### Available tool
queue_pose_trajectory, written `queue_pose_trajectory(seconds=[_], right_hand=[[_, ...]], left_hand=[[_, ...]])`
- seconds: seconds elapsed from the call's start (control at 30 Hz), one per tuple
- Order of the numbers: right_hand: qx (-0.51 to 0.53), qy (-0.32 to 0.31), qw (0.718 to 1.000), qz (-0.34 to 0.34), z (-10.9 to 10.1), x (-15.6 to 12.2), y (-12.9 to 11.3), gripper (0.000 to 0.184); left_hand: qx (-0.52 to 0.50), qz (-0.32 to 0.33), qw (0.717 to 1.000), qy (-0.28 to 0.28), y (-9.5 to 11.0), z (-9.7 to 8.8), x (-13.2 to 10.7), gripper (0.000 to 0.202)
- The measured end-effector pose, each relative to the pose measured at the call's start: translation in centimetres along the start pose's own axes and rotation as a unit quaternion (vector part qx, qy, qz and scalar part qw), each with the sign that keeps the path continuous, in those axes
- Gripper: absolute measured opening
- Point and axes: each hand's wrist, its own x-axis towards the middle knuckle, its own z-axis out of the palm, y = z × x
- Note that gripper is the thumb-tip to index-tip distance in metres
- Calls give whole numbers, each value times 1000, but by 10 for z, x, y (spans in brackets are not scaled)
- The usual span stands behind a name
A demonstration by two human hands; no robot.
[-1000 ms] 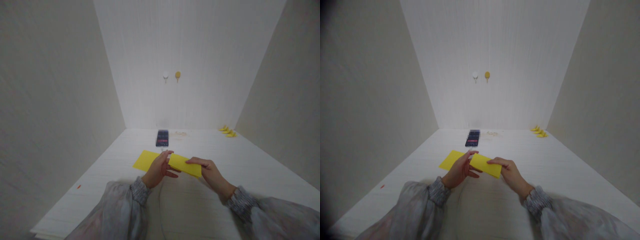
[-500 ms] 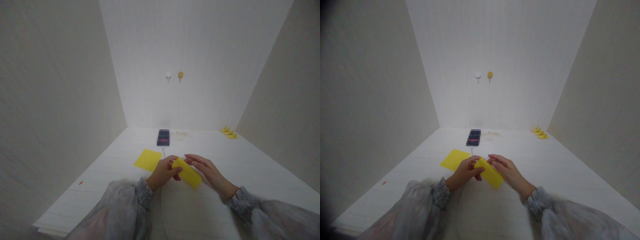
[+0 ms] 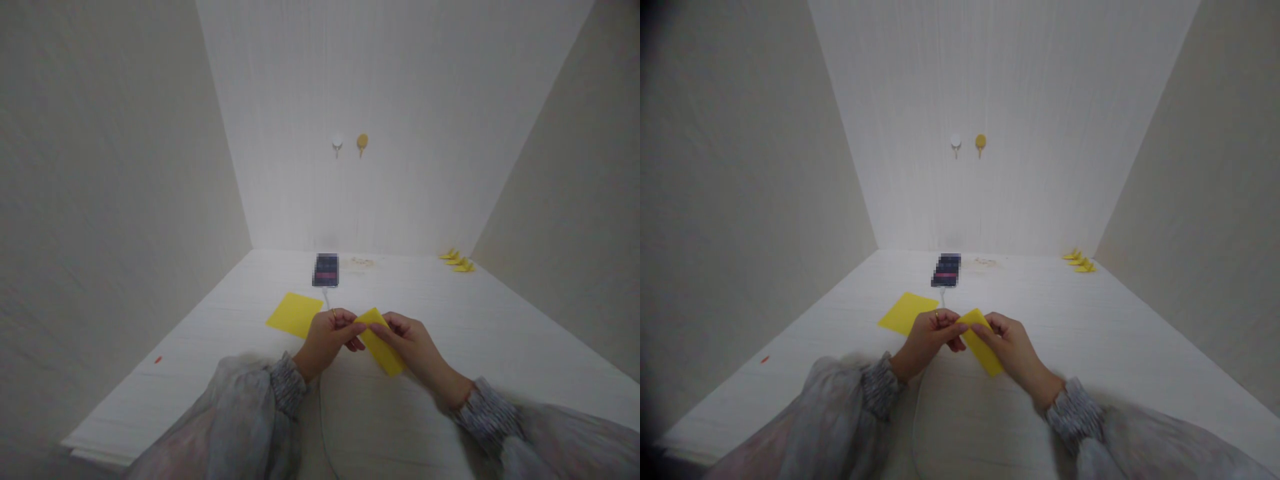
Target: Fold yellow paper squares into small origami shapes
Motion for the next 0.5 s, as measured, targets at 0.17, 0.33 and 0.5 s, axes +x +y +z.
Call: queue_pose_trajectory(seconds=[0.17, 0.33, 0.5], right_hand=[[-23, 10, 1000, -4, 0, -1, -5, 25], [14, 21, 1000, 18, 2, -4, -8, 26], [21, 41, 999, 29, 5, -5, -11, 30]], left_hand=[[39, 21, 999, 5, 3, 1, -4, 25], [19, 18, 999, -21, 5, 3, -6, 25], [24, 7, 1000, -16, 7, 3, -5, 26]])
